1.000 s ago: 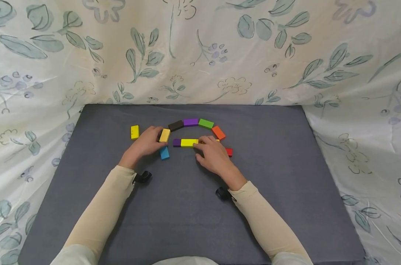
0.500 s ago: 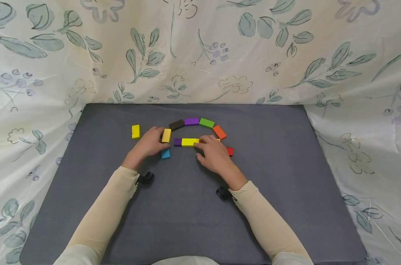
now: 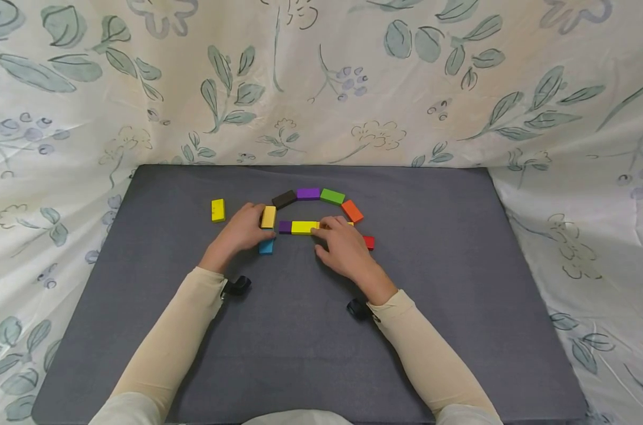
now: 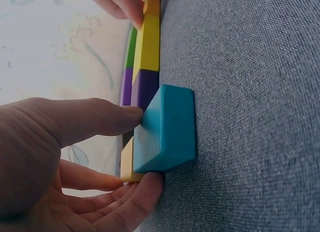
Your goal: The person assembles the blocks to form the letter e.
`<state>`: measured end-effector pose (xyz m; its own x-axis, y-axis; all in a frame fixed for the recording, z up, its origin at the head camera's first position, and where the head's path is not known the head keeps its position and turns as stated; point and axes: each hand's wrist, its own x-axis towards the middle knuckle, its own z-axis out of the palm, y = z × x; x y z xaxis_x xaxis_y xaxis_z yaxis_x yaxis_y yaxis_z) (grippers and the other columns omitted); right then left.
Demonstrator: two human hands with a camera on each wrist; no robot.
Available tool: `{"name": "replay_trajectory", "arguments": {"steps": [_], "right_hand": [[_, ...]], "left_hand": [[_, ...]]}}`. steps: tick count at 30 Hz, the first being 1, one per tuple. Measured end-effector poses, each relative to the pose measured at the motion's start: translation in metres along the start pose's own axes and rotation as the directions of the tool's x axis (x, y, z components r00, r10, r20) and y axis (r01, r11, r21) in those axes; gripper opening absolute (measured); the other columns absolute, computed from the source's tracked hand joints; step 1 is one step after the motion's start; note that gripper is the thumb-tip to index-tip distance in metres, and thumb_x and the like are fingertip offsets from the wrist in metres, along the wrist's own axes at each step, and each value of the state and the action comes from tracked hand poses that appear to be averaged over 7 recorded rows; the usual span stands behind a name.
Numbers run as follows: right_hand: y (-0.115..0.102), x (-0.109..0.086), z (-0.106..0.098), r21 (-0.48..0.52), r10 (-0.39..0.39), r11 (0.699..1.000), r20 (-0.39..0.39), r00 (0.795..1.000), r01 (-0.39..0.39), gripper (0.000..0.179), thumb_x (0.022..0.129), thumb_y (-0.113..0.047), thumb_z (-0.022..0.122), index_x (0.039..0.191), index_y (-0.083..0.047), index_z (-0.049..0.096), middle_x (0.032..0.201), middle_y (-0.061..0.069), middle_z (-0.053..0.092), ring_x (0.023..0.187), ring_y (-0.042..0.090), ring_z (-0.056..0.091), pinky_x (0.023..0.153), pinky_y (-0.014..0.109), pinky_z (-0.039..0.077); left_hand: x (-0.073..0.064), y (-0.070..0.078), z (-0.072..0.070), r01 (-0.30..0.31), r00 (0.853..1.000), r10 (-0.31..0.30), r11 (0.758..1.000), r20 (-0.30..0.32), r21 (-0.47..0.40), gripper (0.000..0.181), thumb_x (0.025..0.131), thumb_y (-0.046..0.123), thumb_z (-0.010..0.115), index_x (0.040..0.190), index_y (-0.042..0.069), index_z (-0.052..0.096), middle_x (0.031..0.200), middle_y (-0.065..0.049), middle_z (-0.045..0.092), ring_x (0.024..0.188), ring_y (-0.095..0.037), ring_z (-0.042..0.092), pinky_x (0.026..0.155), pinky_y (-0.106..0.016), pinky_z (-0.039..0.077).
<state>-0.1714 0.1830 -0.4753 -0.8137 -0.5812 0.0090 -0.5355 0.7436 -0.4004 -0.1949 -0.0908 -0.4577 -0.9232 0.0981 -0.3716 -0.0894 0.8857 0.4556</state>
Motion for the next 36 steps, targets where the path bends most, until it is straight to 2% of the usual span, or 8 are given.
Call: {"name": "replay_trajectory", "arguments": {"steps": [23, 30, 36], "right_hand": [[0.001, 0.000, 0.000, 0.014, 0.000, 1.000, 0.000, 1.000, 0.000, 0.044, 0.101, -0.022, 0.078, 0.143, -0.011, 0.073, 0.140, 0.012, 0.061, 0.126, 0.031, 0.051, 0.109, 0.047, 0.049], [0.002, 0.001, -0.003, 0.024, -0.005, 1.000, 0.007, 1.000, 0.005, 0.044, 0.101, -0.022, 0.078, 0.143, -0.011, 0.073, 0.140, 0.012, 0.061, 0.126, 0.030, 0.052, 0.108, 0.047, 0.049], [0.003, 0.002, -0.005, 0.032, -0.015, 0.999, 0.002, 1.000, 0.015, 0.044, 0.101, -0.021, 0.079, 0.143, -0.010, 0.073, 0.140, 0.013, 0.062, 0.126, 0.031, 0.052, 0.108, 0.048, 0.049]], "left_hand": [[-0.001, 0.005, 0.002, 0.004, 1.000, -0.004, 1.000, -0.028, -0.031, 0.081, 0.096, 0.029, 0.081, 0.157, -0.009, 0.045, 0.144, -0.028, 0.052, 0.118, -0.038, 0.056, 0.112, -0.052, 0.048], [-0.002, 0.010, 0.003, 0.055, 0.998, -0.058, 0.997, -0.038, -0.057, 0.083, 0.097, 0.029, 0.081, 0.160, -0.007, 0.042, 0.148, -0.031, 0.046, 0.118, -0.042, 0.057, 0.110, -0.056, 0.050], [-0.002, 0.012, 0.004, 0.089, 0.994, -0.093, 0.993, -0.052, -0.075, 0.084, 0.098, 0.029, 0.077, 0.163, -0.003, 0.036, 0.151, -0.035, 0.038, 0.112, -0.046, 0.059, 0.102, -0.058, 0.055]]}}
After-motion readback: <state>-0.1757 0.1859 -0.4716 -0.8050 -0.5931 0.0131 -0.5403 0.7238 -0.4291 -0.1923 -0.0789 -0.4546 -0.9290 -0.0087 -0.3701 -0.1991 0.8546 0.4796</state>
